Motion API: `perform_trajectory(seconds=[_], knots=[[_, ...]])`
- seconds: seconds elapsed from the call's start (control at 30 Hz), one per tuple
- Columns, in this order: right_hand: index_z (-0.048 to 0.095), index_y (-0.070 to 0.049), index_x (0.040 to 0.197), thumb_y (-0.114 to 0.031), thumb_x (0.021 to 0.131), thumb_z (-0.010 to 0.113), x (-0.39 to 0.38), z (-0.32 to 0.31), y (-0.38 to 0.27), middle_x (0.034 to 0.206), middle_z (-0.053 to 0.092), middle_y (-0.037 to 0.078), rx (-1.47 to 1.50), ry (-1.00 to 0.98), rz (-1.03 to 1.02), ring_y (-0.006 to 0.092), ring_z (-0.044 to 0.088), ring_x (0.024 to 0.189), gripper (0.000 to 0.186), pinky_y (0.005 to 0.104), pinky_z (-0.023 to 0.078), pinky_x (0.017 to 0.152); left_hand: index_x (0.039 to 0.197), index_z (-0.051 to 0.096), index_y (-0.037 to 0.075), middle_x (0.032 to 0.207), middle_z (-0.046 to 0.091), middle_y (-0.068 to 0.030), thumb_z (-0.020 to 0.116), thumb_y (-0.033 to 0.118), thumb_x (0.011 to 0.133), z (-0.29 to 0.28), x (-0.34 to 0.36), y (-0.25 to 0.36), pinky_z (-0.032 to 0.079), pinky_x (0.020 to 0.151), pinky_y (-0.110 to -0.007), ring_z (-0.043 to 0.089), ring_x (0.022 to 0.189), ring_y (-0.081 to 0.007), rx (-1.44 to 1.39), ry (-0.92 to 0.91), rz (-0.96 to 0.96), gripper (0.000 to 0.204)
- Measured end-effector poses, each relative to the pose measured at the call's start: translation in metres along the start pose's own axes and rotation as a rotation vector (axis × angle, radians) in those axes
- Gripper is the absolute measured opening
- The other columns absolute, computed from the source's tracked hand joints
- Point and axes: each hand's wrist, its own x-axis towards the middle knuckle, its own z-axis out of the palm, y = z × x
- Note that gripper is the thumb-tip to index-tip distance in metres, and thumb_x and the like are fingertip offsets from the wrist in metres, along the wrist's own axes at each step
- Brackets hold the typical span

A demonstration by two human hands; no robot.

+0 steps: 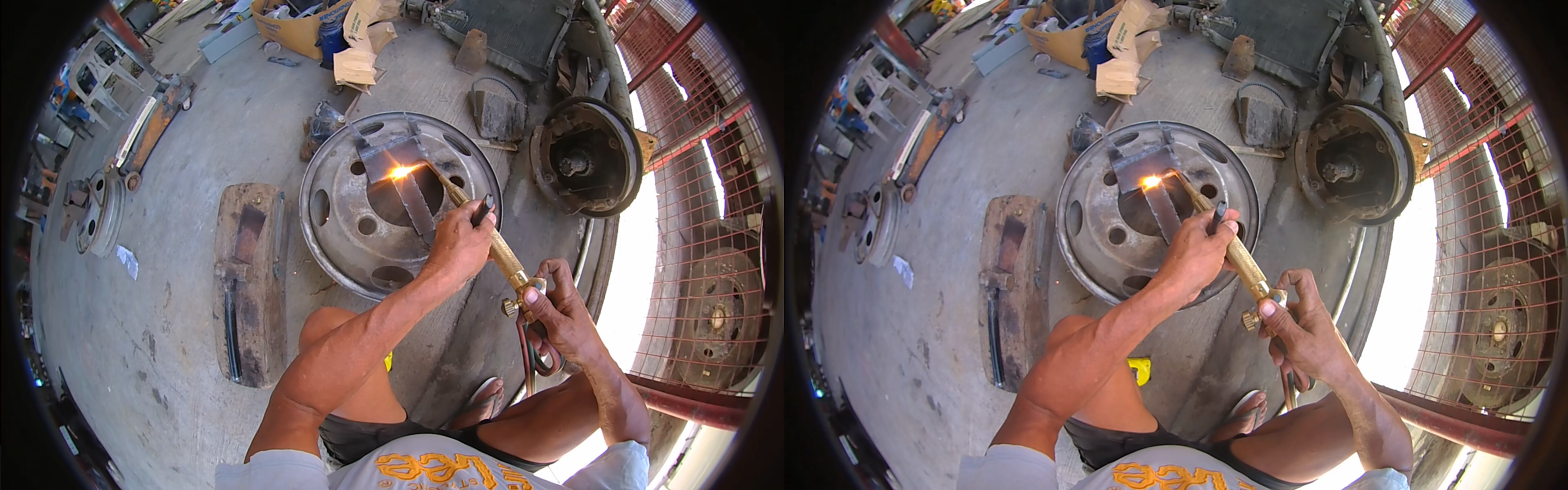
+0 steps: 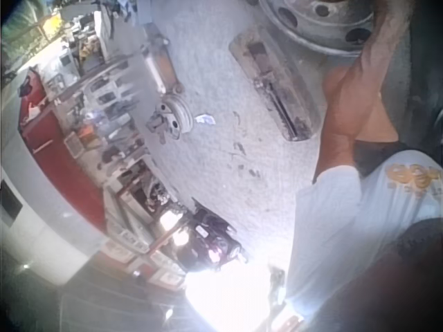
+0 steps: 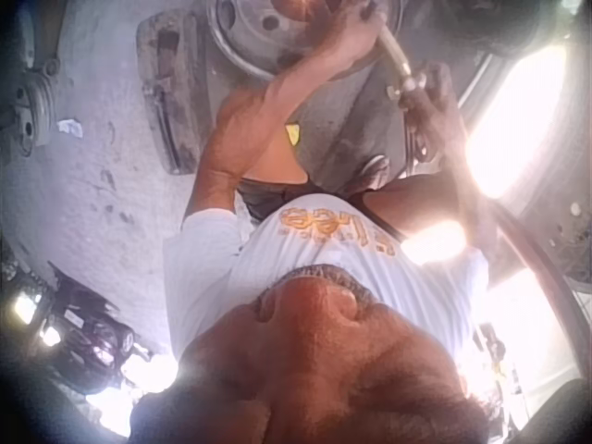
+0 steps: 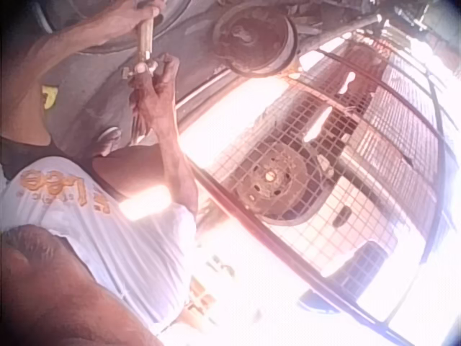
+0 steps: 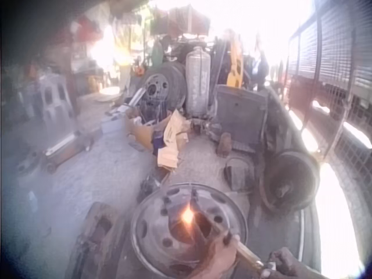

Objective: The person uses a welding torch to join a metal bracket to a circular metal plate. The person holds the torch with both hands and applies heat to the joint, creating sparks. The person occasionally repositions the torch and the metal piece during the process.

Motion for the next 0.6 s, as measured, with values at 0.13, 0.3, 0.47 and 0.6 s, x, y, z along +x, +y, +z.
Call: perform_trajectory(seconds=[0.13,0.3,0.47,0.6], knots=[[0.035,-0.018,0.125,-0.039,0.112,0.059,0.0002,-0.0006,-0.0003,0.082,0.066,0.01,-0.009,-0.005,0.003,0.0105,0.049,0.041,0.035,0.0225,0.037,0.037,0.135,0.064,-0.006,0.1,0.064,-0.0052,0.059,0.021,0.112,-0.0002,0.0004,-0.0003,0.068,0.072,-0.036,0.067,0.084,-0.0138,0.013,-0.004,-0.001,0.035],[0.036,-0.018,0.126,-0.041,0.112,0.058,0.0007,-0.0009,0.0002,0.081,0.066,0.011,-0.009,-0.009,-0.004,0.0103,0.049,0.041,0.035,0.0225,0.037,0.037,0.135,0.064,-0.006,0.1,0.064,-0.0056,0.059,0.021,0.112,-0.0007,0.0009,-0.0003,0.068,0.072,-0.036,0.067,0.084,-0.014,0.018,-0.004,0.009,0.036],[0.036,-0.018,0.125,-0.042,0.112,0.058,0.0007,-0.001,0.0004,0.081,0.066,0.011,-0.027,0.001,0.009,0.0103,0.049,0.04,0.035,0.0226,0.037,0.036,0.135,0.064,-0.006,0.101,0.063,-0.0057,0.059,0.021,0.111,-0.0012,0.0015,-0.0026,0.068,0.072,-0.036,0.067,0.085,-0.0142,0.017,-0.007,0.007,0.036],[0.036,-0.018,0.125,-0.043,0.112,0.059,0.0005,-0.001,0.0002,0.08,0.065,0.011,-0.015,-0.008,-0.007,0.0104,0.049,0.041,0.036,0.0227,0.037,0.037,0.12,0.068,-0.006,0.092,0.073,-0.0161,0.06,0.02,0.109,0.0025,0.0025,-0.0063,0.064,0.064,-0.039,0.074,0.077,-0.0232,-0.002,0.06,0.087,0.029]])
